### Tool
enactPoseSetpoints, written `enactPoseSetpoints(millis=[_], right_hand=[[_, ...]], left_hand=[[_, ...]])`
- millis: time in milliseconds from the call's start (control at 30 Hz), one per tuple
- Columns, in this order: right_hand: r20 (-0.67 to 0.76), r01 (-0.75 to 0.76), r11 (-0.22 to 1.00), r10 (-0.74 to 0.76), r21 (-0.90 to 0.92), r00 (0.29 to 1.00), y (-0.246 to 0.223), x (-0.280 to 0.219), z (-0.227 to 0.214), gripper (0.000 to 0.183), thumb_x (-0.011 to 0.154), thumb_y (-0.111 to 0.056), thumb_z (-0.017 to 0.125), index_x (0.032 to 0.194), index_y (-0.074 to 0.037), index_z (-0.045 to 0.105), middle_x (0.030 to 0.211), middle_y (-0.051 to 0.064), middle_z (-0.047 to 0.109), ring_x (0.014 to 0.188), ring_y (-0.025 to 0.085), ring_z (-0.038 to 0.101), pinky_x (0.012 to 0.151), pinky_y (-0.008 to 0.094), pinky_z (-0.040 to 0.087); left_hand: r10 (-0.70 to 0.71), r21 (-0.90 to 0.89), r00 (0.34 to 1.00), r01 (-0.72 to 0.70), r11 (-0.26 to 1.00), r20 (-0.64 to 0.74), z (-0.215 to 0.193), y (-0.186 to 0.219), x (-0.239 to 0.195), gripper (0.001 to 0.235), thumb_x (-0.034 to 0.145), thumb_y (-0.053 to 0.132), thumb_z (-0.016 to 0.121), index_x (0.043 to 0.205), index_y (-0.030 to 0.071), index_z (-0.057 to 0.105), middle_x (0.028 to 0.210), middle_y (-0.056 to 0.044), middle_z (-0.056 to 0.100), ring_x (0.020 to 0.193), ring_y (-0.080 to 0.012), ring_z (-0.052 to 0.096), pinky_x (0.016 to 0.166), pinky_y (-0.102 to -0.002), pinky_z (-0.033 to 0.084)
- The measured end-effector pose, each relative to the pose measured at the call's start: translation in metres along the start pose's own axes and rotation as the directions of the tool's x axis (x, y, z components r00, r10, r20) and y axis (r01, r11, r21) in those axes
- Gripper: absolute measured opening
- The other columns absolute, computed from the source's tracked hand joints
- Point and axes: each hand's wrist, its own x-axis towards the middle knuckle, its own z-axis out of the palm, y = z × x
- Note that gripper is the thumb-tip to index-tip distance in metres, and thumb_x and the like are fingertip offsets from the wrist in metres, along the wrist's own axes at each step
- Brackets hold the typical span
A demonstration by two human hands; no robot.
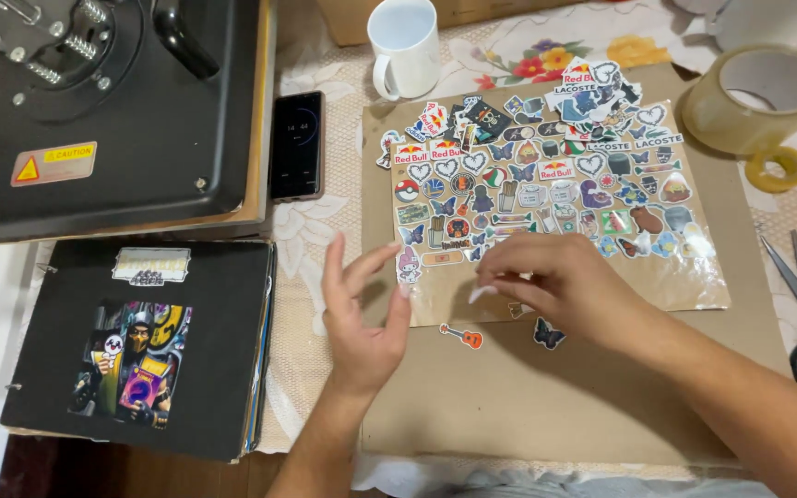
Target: Selecting, cutting, and peeling the backing off various stickers on a workspace
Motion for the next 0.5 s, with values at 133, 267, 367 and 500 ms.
enactPoseSetpoints(millis=[133,267,367,500], right_hand=[[0.228,-0.048,0.968,0.106,-0.247,0.968,0.006,0.048,0.015,0.009,0.083,-0.012,0.075,0.091,-0.008,0.077,0.084,0.014,0.08,0.079,0.039,0.074,0.072,0.053,0.055],[0.396,-0.136,0.889,0.326,-0.438,0.859,0.007,0.076,0.025,0.04,0.084,-0.013,0.076,0.12,-0.006,0.06,0.093,0.015,0.08,0.094,0.04,0.074,0.084,0.054,0.052],[0.418,-0.171,0.86,0.396,-0.481,0.818,0.017,0.083,0.033,0.048,0.083,-0.016,0.079,0.124,-0.006,0.055,0.092,0.011,0.081,0.094,0.036,0.074,0.083,0.05,0.054],[0.409,-0.186,0.808,0.464,-0.559,0.786,0.02,0.089,0.038,0.054,0.083,-0.024,0.081,0.127,-0.01,0.053,0.091,0.006,0.081,0.093,0.032,0.074,0.08,0.048,0.054]], left_hand=[[-0.05,0.213,0.979,0.007,0.977,0.198,0.003,-0.02,-0.015,0.089,0.087,0.003,0.071,0.153,-0.01,0.013,0.129,-0.023,0.064,0.122,-0.0401,0.06,0.103,-0.049,0.048],[-0.146,0.318,0.927,0.03,0.948,0.346,0.003,-0.024,-0.017,0.09,0.09,0.005,0.069,0.154,-0.01,0.008,0.13,-0.027,0.06,0.119,-0.0451,0.058,0.103,-0.055,0.045],[-0.212,0.335,0.893,0.074,0.939,0.396,0.004,-0.029,-0.018,0.091,0.09,0.007,0.069,0.155,-0.009,0.006,0.127,-0.025,0.06,0.118,-0.0435,0.059,0.103,-0.053,0.045],[-0.189,0.379,0.892,0.022,0.925,0.411,0.006,-0.031,-0.018,0.092,0.091,0.009,0.068,0.156,-0.006,0.005,0.125,-0.022,0.061,0.113,-0.0409,0.061,0.101,-0.05,0.046]])
